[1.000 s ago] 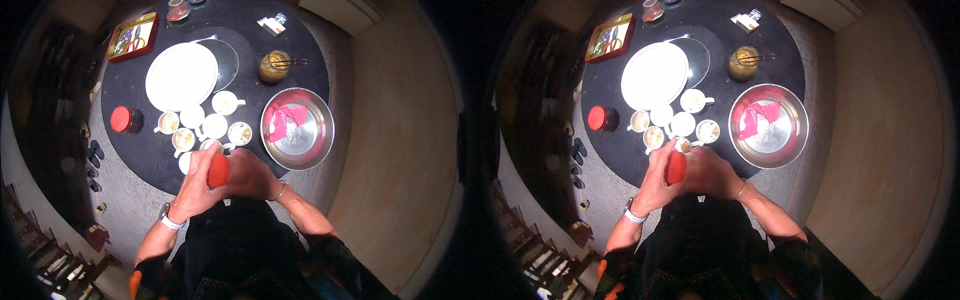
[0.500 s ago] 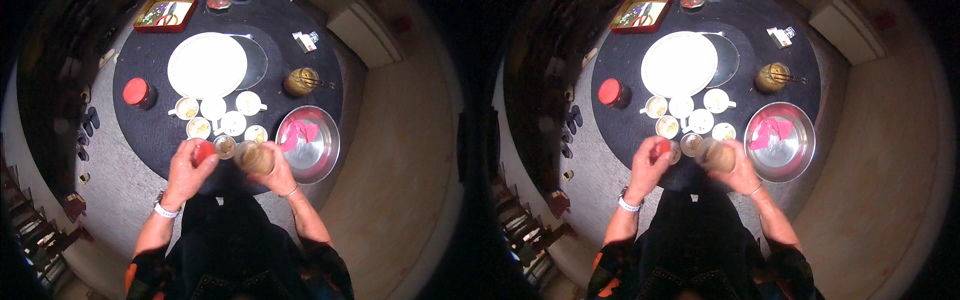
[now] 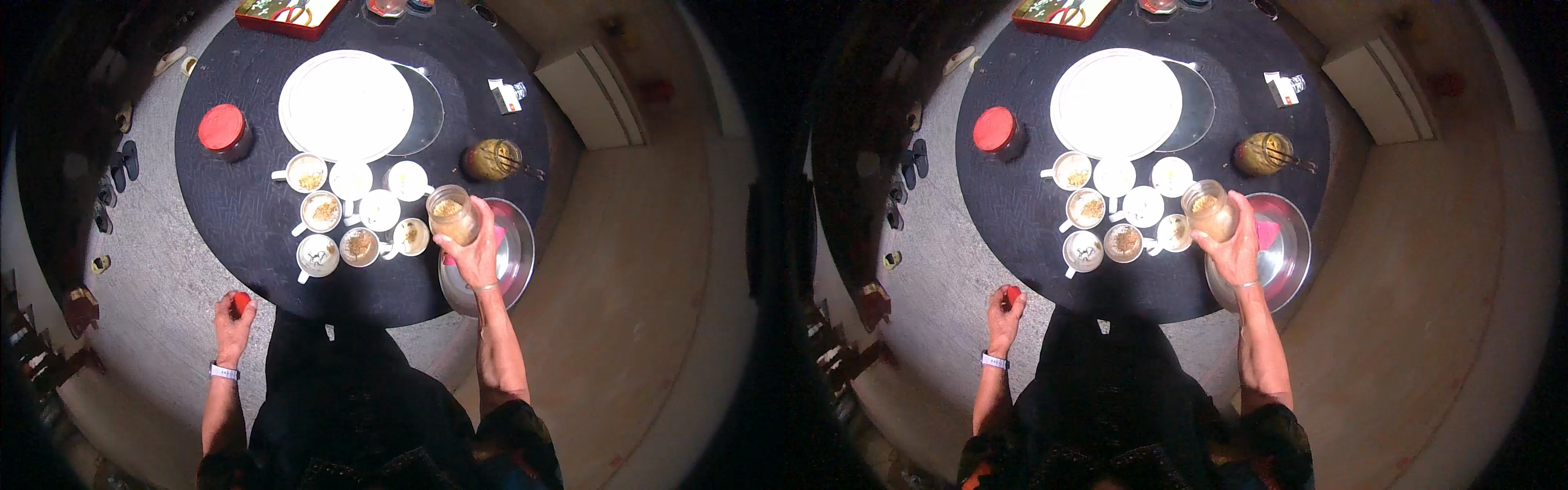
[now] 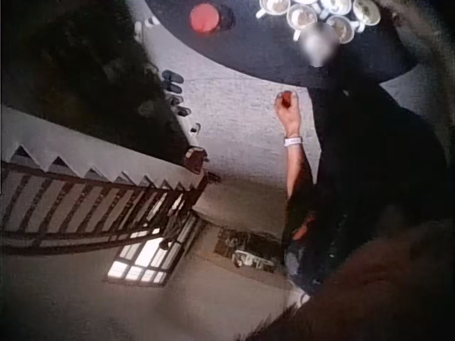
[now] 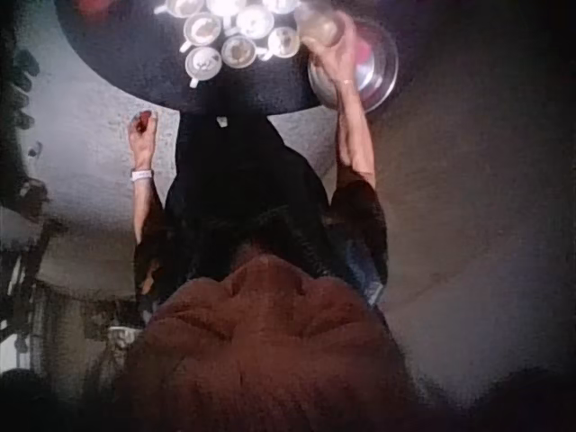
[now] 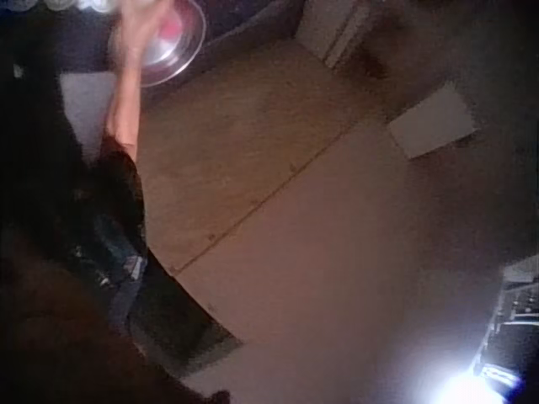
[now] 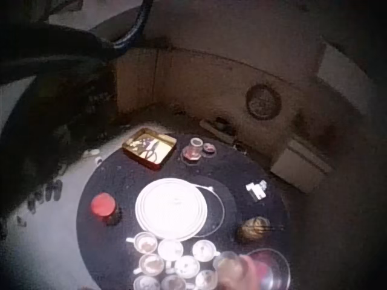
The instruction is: The person washes white mugs in a metal basin of water, then places the mugs on a round table and uses a spoon to transfer contents from several jars into the mugs.
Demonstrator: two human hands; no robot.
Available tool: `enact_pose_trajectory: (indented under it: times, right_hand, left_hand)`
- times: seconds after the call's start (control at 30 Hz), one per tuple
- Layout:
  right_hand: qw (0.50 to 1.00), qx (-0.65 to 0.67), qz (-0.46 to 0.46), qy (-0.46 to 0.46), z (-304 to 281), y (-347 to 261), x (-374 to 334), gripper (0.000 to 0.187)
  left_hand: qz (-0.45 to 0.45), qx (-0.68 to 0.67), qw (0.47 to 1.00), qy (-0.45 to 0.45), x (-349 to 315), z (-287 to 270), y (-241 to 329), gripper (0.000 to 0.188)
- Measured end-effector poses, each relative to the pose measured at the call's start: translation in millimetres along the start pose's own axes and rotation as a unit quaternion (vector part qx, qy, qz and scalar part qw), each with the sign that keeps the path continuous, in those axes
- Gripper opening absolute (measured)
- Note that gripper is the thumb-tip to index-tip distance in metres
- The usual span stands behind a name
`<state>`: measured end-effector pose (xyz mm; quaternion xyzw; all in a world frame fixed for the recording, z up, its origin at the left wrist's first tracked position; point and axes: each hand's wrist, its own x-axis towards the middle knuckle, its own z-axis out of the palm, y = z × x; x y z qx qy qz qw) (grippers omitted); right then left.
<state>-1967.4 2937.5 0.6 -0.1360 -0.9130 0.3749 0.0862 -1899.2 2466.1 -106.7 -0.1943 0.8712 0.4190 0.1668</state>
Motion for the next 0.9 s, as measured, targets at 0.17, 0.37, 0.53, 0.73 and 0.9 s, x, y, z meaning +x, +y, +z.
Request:
enact_pose_trajectory:
  times: [0.17, 0.37, 0.53, 0.73, 0.9]
  right_hand:
    - [0.999, -0.018, 0.035, -0.009, 19, 39, 3, 0.085]
    - [1.0, 0.003, 0.001, 0.001, 23, 27, 17, 0.086]
    - [0.999, -0.029, 0.01, -0.015, 27, 39, 22, 0.084]
    - [1.0, -0.005, -0.013, -0.009, 31, 42, 24, 0.084]
    - [0.997, -0.059, 0.027, -0.028, 33, 35, 28, 0.084]
  left_hand:
    - [-0.117, -0.05, 0.992, 0.011, -7, -13, -42, 0.05]
    - [-0.167, -0.079, 0.983, 0.003, -7, -20, -54, 0.046]
    - [-0.16, -0.079, 0.984, -0.013, 1, -21, -50, 0.047]
    - [-0.101, -0.071, 0.992, 0.035, 8, -10, -77, 0.041]
    - [-0.096, -0.066, 0.993, 0.029, 11, -9, -88, 0.043]
